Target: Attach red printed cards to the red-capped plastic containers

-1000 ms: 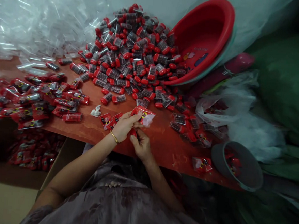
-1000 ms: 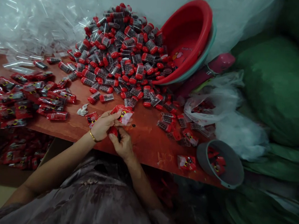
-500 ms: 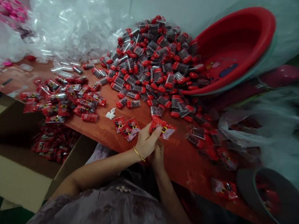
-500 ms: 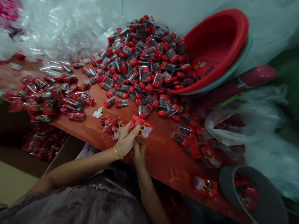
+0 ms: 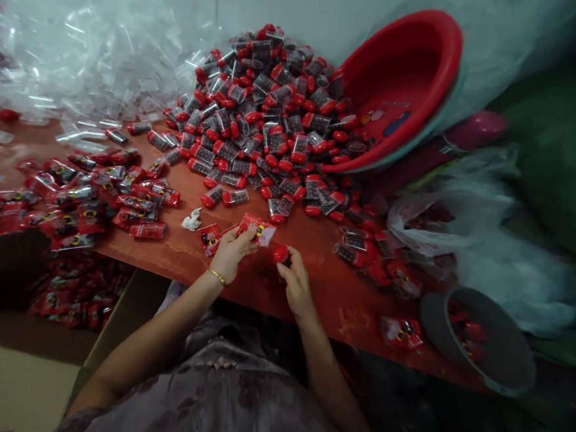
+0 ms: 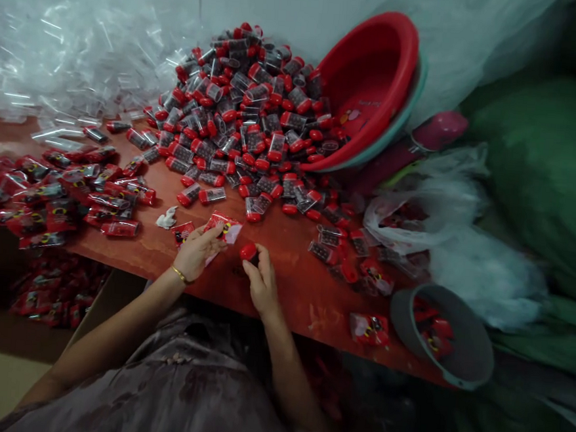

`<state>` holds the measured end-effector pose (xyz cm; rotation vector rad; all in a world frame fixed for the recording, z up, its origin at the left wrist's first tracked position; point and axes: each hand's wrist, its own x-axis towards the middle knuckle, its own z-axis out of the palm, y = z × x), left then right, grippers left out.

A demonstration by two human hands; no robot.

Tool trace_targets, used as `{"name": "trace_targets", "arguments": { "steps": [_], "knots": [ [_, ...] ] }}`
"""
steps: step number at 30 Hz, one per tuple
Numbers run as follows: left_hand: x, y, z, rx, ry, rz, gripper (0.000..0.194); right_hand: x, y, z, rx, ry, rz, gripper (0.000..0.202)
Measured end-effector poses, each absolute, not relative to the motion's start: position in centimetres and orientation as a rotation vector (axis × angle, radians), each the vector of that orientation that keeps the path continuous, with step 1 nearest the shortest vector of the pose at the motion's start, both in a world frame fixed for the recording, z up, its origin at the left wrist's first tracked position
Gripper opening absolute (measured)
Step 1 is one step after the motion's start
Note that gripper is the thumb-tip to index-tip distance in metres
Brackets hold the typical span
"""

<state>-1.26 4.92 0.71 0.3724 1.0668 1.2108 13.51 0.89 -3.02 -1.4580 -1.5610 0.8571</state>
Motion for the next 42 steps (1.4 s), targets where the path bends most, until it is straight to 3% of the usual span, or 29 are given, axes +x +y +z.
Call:
{"name": "trace_targets", "arguments": {
  "steps": [10, 28, 42],
  "knots": [
    [-2.6, 3.1, -0.1, 0.528, 1.004, 1.032, 0.032, 14.5, -2.3, -1.4, -1.197, -1.220, 1.391, 0.047],
    [-4.2, 2.8, 0.3, 0.577, 0.982, 0.965, 0.028, 14.1, -2.7, 0.3, -1.264, -1.489, 1.349, 0.029],
    [-4.2, 2.7, -0.1, 0.512, 0.919, 0.922, 0.029, 13.7, -2.7, -0.2, -1.256, -1.427, 1.494, 0.033]
  ]
}}
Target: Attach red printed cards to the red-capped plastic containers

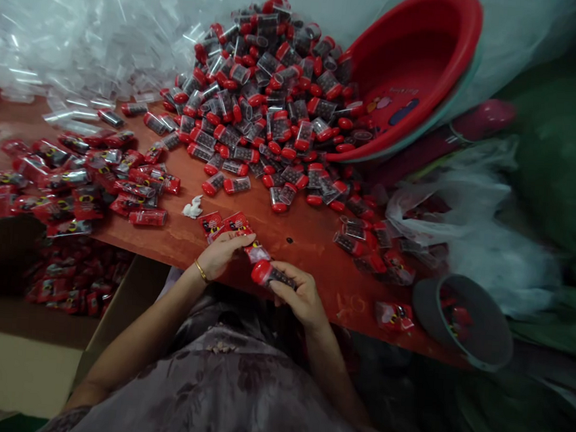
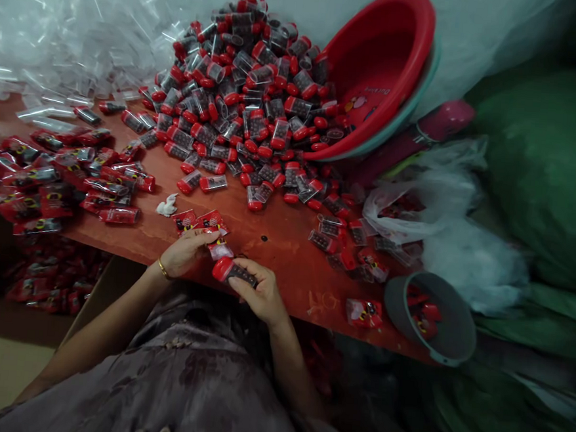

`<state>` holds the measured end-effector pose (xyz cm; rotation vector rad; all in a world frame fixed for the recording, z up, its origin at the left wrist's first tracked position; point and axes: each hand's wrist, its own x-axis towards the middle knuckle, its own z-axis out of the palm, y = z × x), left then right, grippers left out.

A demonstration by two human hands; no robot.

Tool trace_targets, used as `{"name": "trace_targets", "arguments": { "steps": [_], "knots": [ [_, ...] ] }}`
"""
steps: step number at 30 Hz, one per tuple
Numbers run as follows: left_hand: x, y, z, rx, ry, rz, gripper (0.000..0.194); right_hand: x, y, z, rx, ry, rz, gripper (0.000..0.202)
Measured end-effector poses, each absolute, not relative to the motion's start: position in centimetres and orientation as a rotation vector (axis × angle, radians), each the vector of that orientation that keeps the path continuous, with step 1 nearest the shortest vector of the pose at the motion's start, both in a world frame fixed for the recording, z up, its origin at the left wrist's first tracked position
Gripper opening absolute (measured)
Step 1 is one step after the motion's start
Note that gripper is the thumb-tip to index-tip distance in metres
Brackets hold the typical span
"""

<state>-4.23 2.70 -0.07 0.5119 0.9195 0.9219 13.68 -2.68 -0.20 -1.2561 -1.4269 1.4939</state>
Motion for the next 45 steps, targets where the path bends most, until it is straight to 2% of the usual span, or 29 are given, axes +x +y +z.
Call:
{"name": "trace_targets", "arguments": {
  "steps": [5, 12, 16, 23, 28, 33, 45],
  "knots": [
    [-4.1, 2.4, 0.1, 0.571, 0.873, 0.907, 0.030, 13.5, -2.6, -0.6, -1.276, -1.344, 1.555, 0.031],
    [-3.8, 2.0, 0.4, 0.631, 0.903, 1.015, 0.032, 13.1, -2.5, -2.0, -1.242, -1.148, 1.436, 0.024],
    [-2.7, 1.0, 0.8, 0.618, 0.939, 1.064, 0.039, 12.7, -2.4, -1.6, -1.287, -1.196, 1.285, 0.022],
    [-1.3, 0.2, 0.2, 0.601, 0.997, 1.131, 0.040, 11.3, -1.8, -1.4, -1.415, -1.335, 0.904, 0.021],
    [-1.4, 0.3, 0.0, 0.565, 1.034, 1.131, 0.040, 10.8, -1.6, -1.9, -1.390, -1.333, 0.965, 0.023],
    [-0.6, 0.0, -0.7, 0.609, 1.069, 1.158, 0.040, 10.5, -1.7, -2.0, -1.405, -1.267, 0.860, 0.022],
    [-1.3, 0.8, 0.8, 0.465, 0.972, 1.171, 0.038, 10.4, -1.8, -0.8, -1.266, -1.267, 1.304, 0.027]
  ]
}}
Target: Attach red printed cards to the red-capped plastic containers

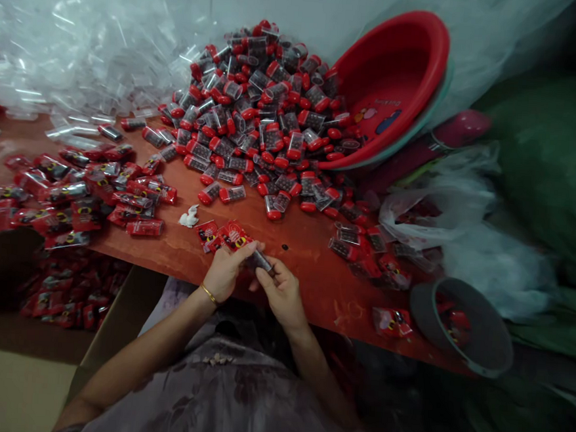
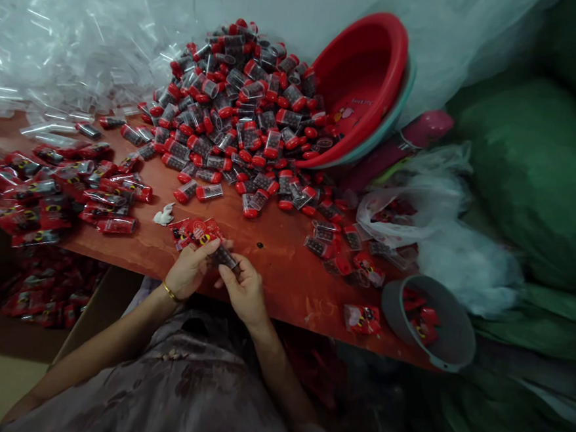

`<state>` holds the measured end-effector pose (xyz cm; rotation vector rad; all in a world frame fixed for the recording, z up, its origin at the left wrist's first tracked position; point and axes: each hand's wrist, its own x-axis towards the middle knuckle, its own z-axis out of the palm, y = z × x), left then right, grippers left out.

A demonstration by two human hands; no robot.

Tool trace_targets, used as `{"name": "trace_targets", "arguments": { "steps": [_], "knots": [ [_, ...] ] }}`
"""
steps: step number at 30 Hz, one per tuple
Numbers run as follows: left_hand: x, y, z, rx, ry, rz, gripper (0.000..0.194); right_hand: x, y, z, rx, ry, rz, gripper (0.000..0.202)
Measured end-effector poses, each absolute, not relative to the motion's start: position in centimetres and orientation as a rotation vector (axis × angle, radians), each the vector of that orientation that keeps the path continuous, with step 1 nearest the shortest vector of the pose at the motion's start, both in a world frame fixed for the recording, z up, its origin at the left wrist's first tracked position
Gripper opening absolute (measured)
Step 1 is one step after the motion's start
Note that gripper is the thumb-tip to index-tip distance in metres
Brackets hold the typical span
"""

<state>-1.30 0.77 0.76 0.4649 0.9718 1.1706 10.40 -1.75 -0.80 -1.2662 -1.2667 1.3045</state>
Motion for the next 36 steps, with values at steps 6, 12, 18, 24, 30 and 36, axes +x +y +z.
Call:
{"name": "trace_targets", "arguments": {
  "steps": [6, 12, 18, 24, 30, 36],
  "knots": [
    [-0.7, -0.1, 0.4, 0.576, 0.869, 1.008, 0.039, 10.7, -1.9, -0.6, -1.235, -1.166, 1.337, 0.025],
    [-1.0, -0.1, 0.6, 0.529, 0.893, 1.104, 0.040, 9.6, -0.8, -1.2, -1.260, -1.131, 1.340, 0.029],
    [-2.9, 1.0, 0.2, 0.398, 0.917, 1.023, 0.035, 8.9, 1.0, -1.9, -1.401, -1.526, 0.861, 0.035],
    [-12.9, 5.1, 2.2, 0.180, 1.132, 1.384, 0.043, 15.5, 4.1, -2.1, -1.840, -1.662, -0.021, 0.043],
    [-14.9, 5.4, 2.0, 0.383, 1.177, 1.562, 0.050, 20.7, 9.3, -4.8, -2.319, -1.452, -0.105, 0.062],
    [-8.6, 2.9, -2.2, 1.707, 1.743, 1.163, 0.031, 17.9, 9.0, -6.0, -2.191, -1.791, -0.100, 0.056]
  ]
}}
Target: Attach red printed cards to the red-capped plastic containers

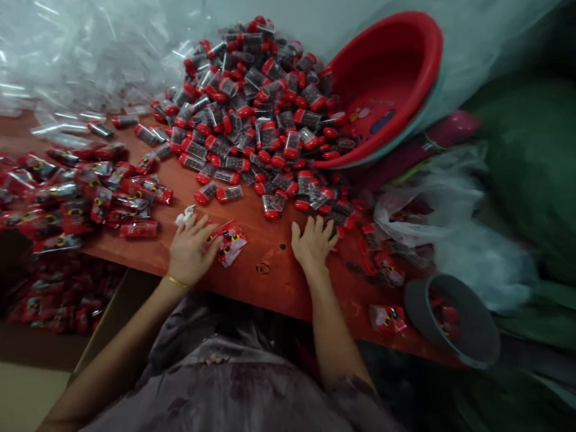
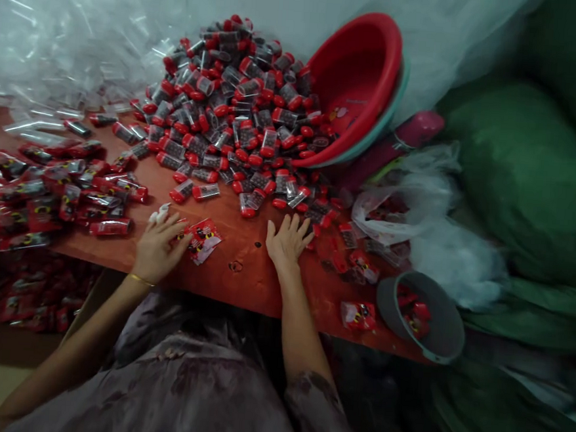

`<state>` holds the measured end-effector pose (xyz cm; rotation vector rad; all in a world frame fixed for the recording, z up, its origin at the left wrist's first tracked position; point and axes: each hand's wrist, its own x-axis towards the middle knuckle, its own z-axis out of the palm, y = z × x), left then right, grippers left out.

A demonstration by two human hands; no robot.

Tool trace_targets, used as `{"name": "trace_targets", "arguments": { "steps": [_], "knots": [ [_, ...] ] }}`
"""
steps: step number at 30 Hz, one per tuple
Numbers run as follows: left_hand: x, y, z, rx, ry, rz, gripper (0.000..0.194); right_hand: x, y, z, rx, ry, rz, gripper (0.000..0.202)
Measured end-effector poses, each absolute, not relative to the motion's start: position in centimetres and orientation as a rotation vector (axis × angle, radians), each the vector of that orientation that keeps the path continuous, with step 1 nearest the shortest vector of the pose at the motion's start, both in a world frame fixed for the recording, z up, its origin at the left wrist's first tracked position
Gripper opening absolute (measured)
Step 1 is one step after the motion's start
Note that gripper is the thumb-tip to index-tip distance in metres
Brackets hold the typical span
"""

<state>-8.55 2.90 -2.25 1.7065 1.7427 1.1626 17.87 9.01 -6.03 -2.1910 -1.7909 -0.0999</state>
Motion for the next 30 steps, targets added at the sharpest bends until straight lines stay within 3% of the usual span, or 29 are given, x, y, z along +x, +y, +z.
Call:
{"name": "trace_targets", "arguments": {
  "steps": [3, 7, 13, 18, 22, 30],
  "knots": [
    [-7.7, 2.7, -3.6, 2.051, 1.807, 0.808, 0.032, 15.5, 7.0, -5.6, -1.992, -2.039, -0.050, 0.054],
    [-7.4, 2.8, -4.1, 2.148, 1.836, 0.670, 0.032, 13.8, 4.9, -5.1, -1.708, -2.214, 0.019, 0.048],
    [-5.8, 3.6, -3.3, 2.142, 1.917, 0.728, 0.043, 13.5, 3.4, -5.7, -1.552, -2.031, 0.037, 0.036],
    [-5.4, 4.7, -4.2, 2.153, 1.858, 0.678, 0.027, 12.7, 2.0, -5.3, -1.530, -1.971, 0.013, 0.030],
    [-5.9, 4.8, -4.6, 2.182, 1.853, 0.735, 0.026, 11.8, 1.1, -4.2, -1.494, -1.954, 0.058, 0.025],
    [-5.7, 3.8, -2.4, 2.216, 1.799, 0.985, 0.027, 8.1, 3.6, -2.1, -1.564, -1.657, 0.637, 0.030]
  ]
}}
